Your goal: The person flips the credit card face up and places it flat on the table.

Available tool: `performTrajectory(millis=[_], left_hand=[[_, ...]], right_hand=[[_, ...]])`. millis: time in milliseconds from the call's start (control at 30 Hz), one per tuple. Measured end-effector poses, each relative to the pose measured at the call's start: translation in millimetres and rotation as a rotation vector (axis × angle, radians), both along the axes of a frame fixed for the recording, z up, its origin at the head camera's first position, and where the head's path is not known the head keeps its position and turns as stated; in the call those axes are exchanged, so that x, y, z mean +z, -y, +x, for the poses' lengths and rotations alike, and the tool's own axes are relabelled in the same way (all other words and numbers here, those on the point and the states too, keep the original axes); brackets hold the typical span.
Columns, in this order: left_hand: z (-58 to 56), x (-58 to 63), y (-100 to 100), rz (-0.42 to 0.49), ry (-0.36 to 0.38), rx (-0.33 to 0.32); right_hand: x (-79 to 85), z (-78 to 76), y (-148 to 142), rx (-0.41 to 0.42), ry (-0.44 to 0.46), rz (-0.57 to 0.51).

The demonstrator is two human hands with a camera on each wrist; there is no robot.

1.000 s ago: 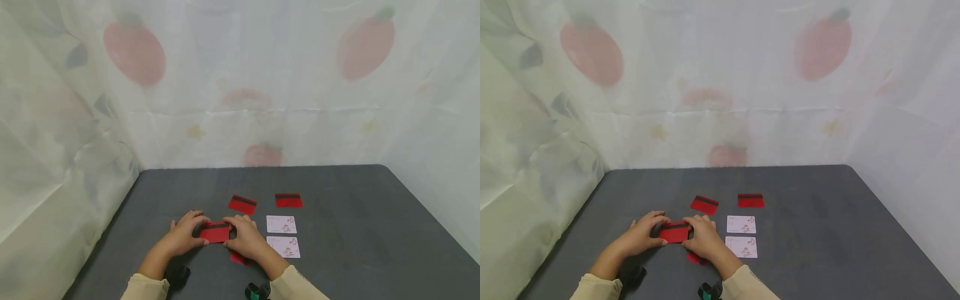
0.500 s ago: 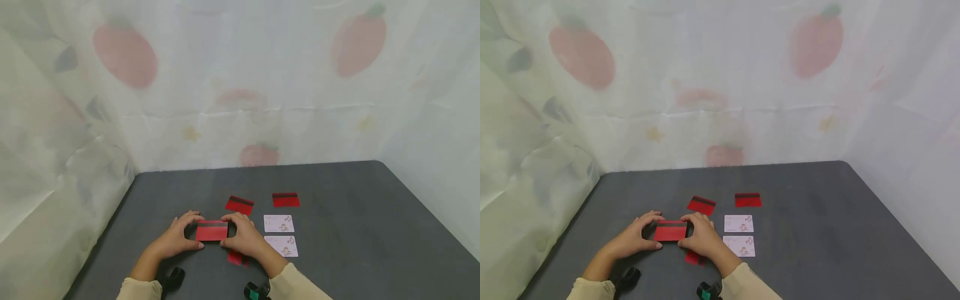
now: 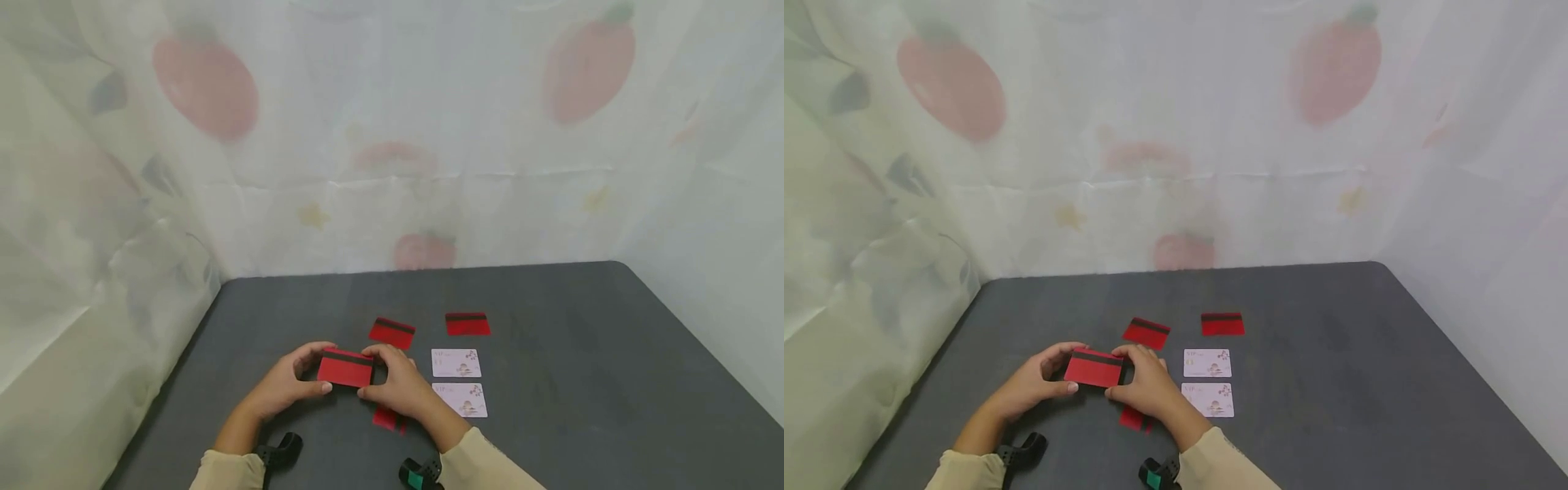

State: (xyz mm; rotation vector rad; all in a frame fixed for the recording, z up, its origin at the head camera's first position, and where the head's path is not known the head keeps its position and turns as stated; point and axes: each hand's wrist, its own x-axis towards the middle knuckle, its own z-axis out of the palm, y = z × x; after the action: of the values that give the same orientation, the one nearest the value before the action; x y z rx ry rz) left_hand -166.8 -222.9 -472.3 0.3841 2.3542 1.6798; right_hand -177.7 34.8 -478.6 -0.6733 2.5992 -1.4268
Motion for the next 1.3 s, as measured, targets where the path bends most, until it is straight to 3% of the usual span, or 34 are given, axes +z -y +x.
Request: performTrajectory(millis=[167,433,767,1300], left_hand=[[3.1,-1.0,0.6,-0.012,0.02,0.0],[-1.2,2.5,-0.1,-0.028,-0.002,0.002],[1.3,2.2,0.1,0.017,-0.029,0.005],[-3.4,-1.5,0.7,0.023,-0.036,0.011]], right_hand=[[-1.5,2.5,-0.1,0.008,0.019,0.013],[0.5,0.7,-2.0,0.002,0.01,-0.039],[2.2,1.2,-2.1,0.025,0.028,-0.069],[-1.7,-0.8,-0.8,0.01,-0.016,0.013]])
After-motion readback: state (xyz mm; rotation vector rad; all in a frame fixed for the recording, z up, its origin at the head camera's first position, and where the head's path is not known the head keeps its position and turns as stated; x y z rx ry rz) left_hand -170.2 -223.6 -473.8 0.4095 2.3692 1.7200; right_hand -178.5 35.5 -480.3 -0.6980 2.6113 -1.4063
